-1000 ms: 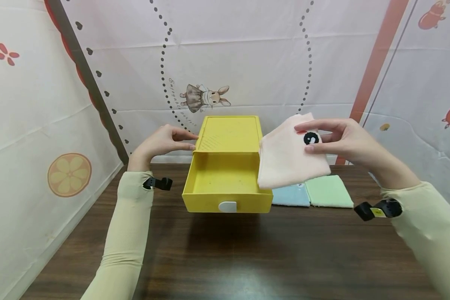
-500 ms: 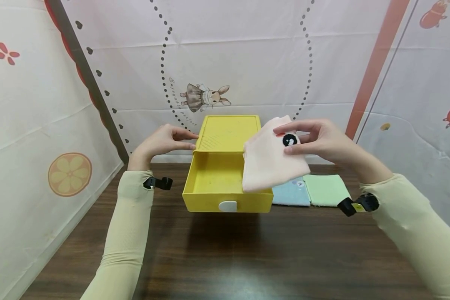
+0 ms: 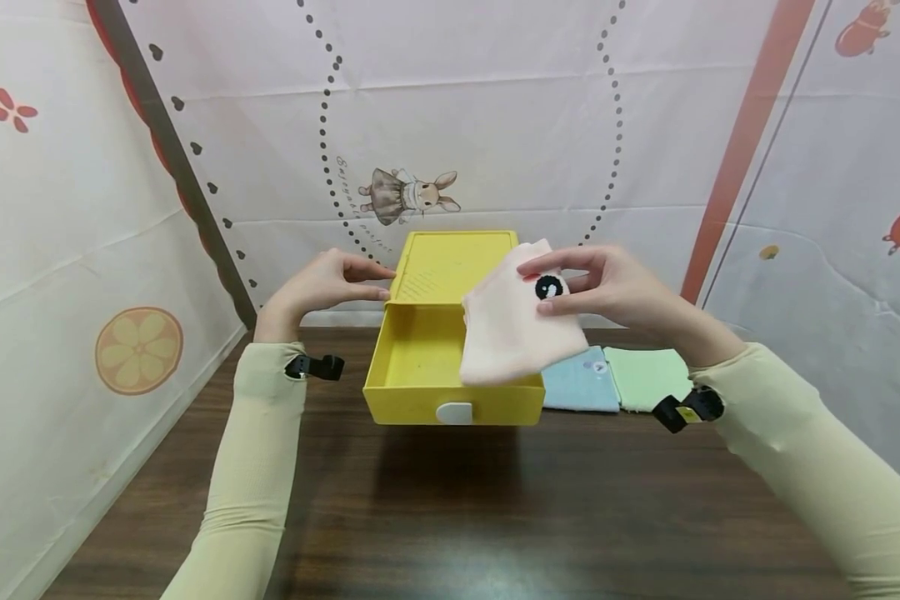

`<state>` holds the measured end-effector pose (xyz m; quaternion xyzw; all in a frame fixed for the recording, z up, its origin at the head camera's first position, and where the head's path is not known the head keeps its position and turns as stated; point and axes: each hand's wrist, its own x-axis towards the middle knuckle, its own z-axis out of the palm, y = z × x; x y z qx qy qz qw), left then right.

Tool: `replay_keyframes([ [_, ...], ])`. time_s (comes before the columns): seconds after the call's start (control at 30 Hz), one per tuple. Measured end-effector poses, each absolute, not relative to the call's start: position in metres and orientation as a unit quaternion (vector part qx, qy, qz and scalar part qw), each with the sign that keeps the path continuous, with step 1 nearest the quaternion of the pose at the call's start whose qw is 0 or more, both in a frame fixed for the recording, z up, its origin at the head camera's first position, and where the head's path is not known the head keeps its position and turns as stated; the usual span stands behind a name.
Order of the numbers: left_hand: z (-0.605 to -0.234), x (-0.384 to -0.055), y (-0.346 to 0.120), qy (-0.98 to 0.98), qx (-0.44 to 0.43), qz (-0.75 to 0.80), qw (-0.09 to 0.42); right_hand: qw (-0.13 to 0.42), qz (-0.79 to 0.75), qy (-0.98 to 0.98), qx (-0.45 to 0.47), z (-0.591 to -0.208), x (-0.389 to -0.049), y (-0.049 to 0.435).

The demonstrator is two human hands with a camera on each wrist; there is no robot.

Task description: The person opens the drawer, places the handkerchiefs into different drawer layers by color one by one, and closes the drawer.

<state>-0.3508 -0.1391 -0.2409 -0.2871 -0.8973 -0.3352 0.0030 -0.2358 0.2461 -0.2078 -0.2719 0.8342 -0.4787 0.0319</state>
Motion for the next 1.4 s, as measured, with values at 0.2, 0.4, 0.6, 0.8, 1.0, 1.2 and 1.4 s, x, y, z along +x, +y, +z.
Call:
replay_keyframes([
  [0.2,-0.241,-0.351,-0.138,-0.9,-0.284,-0.331,0.002,0.058,-0.501,0.83,-0.24,-0.215,-0.238,0.239],
  [0.4,-0.241,-0.352,-0.138,-0.9,-0.285,-0.33,0.001,0.104,-0.524,0.813,-0.23,-0.221,-0.24,0.234],
  [0.6,-0.242,-0.352,-0.138,-0.899,-0.288,-0.329,0.002,0.103,-0.503,0.823,-0.244,-0.226,-0.241,0.227],
  [0.8,-0.242,-0.352,-0.138,-0.9,-0.287,-0.329,0.001,0.086,-0.485,0.836,-0.242,-0.226,-0.239,0.22],
  [1.0,-0.241,-0.352,-0.138,-0.9,-0.283,-0.331,0.0,0.074,-0.452,0.859,-0.229,-0.223,-0.236,0.213],
  [1.2,-0.241,-0.352,-0.138,-0.901,-0.282,-0.331,0.0,0.078,-0.409,0.888,-0.196,-0.216,-0.234,0.209],
  [1.4,-0.242,-0.353,-0.138,-0.902,-0.28,-0.329,-0.002,0.099,-0.396,0.893,-0.187,-0.208,-0.233,0.207],
])
